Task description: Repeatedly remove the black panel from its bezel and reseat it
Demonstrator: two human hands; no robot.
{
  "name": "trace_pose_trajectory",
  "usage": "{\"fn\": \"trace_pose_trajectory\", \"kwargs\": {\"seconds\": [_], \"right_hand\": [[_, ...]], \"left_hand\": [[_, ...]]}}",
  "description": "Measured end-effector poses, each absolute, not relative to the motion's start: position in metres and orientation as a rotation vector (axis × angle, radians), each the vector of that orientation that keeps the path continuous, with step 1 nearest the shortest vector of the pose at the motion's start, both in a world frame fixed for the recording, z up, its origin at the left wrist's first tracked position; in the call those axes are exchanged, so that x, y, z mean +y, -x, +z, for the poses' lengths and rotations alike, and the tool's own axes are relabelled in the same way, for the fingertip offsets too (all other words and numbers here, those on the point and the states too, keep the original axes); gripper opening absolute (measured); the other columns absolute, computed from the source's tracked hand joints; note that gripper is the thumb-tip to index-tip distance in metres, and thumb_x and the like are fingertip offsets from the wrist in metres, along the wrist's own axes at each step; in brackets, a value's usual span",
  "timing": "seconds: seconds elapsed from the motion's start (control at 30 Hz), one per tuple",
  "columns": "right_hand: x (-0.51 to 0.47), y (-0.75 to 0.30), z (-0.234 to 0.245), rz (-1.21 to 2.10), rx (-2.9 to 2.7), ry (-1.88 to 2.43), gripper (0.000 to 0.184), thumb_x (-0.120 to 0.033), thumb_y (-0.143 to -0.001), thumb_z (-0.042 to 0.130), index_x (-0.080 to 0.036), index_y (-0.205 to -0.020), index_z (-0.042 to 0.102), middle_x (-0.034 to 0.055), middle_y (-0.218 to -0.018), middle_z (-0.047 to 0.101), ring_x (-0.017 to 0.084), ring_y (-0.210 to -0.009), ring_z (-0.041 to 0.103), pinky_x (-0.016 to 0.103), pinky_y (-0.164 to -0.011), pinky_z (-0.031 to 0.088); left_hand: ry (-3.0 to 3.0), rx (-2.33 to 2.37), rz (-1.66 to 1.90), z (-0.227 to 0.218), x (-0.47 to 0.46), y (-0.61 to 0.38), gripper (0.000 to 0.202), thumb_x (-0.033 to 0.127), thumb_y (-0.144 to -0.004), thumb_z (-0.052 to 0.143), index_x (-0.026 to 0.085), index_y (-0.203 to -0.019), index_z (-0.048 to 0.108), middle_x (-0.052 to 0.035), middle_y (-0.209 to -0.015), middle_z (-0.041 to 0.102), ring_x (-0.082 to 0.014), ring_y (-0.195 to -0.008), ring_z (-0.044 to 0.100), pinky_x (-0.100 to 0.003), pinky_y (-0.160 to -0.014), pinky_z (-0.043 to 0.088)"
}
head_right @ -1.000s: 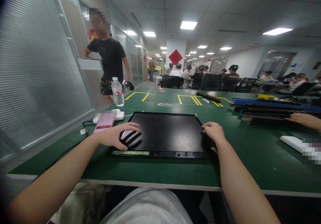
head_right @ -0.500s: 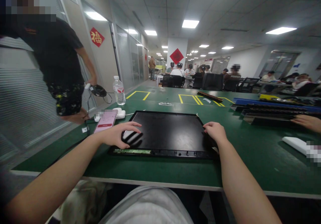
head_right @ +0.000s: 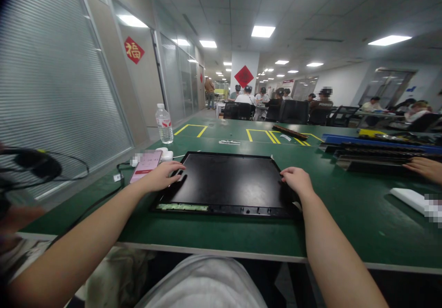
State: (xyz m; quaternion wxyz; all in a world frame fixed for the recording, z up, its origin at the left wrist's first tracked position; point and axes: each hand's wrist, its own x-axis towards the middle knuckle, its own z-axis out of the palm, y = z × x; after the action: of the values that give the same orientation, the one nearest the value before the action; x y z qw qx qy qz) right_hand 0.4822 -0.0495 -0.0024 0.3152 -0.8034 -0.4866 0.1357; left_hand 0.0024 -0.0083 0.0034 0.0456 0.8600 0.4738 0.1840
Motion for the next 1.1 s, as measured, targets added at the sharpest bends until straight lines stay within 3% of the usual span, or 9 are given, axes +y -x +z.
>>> {"fn": "trace_pose_trajectory", "kwargs": {"seconds": [0.17, 0.33, 0.63, 0.83, 1.1], "right_hand": [[-0.048, -0.483, -0.003, 0.351, -1.28, 2.128, 0.025, -0.017, -0.076, 0.057, -0.021, -0.09, 0.077, 0.0035, -0.077, 0.075, 0.018, -0.074, 0.065, 0.027, -0.063, 0.042], [-0.047, -0.485, -0.005, 0.337, -1.29, 2.119, 0.024, -0.018, -0.073, 0.059, -0.02, -0.088, 0.077, 0.0042, -0.077, 0.075, 0.019, -0.071, 0.065, 0.027, -0.061, 0.042], [-0.047, -0.485, -0.004, 0.34, -1.303, 2.125, 0.024, -0.019, -0.076, 0.057, -0.02, -0.089, 0.077, 0.0043, -0.076, 0.075, 0.019, -0.074, 0.066, 0.028, -0.061, 0.041], [-0.045, -0.489, -0.008, 0.352, -1.286, 2.116, 0.025, -0.02, -0.075, 0.058, -0.02, -0.091, 0.077, 0.0045, -0.078, 0.076, 0.02, -0.075, 0.066, 0.028, -0.063, 0.042], [-0.043, -0.49, -0.011, 0.384, -1.285, 2.115, 0.026, -0.02, -0.074, 0.058, -0.02, -0.092, 0.078, 0.0049, -0.079, 0.075, 0.019, -0.072, 0.066, 0.027, -0.063, 0.043]], "left_hand": [[-2.603, 1.63, 0.402, 0.005, -0.011, -0.004, 0.045, 0.016, -0.083, 0.048, 0.019, -0.123, 0.069, -0.0099, -0.126, 0.07, -0.0269, -0.117, 0.063, -0.037, -0.106, 0.044], [-2.603, 1.737, 0.311, 0.008, -0.019, -0.014, 0.051, 0.009, -0.082, 0.044, 0.019, -0.126, 0.069, -0.0104, -0.129, 0.069, -0.0277, -0.117, 0.064, -0.037, -0.102, 0.046], [-2.574, 1.608, 0.37, 0.007, -0.017, -0.014, 0.062, -0.004, -0.072, 0.045, 0.022, -0.123, 0.069, -0.0088, -0.128, 0.069, -0.0255, -0.119, 0.063, -0.033, -0.102, 0.045], [-2.483, 1.591, 0.475, 0.007, -0.014, -0.009, 0.055, -0.002, -0.066, 0.046, 0.023, -0.108, 0.07, -0.0047, -0.107, 0.074, -0.0237, -0.098, 0.068, -0.03, -0.085, 0.05], [-2.471, 1.544, 0.549, 0.01, -0.014, -0.008, 0.034, 0.003, -0.062, 0.045, 0.023, -0.083, 0.062, -0.0003, -0.084, 0.068, -0.022, -0.084, 0.063, -0.03, -0.076, 0.048]]}}
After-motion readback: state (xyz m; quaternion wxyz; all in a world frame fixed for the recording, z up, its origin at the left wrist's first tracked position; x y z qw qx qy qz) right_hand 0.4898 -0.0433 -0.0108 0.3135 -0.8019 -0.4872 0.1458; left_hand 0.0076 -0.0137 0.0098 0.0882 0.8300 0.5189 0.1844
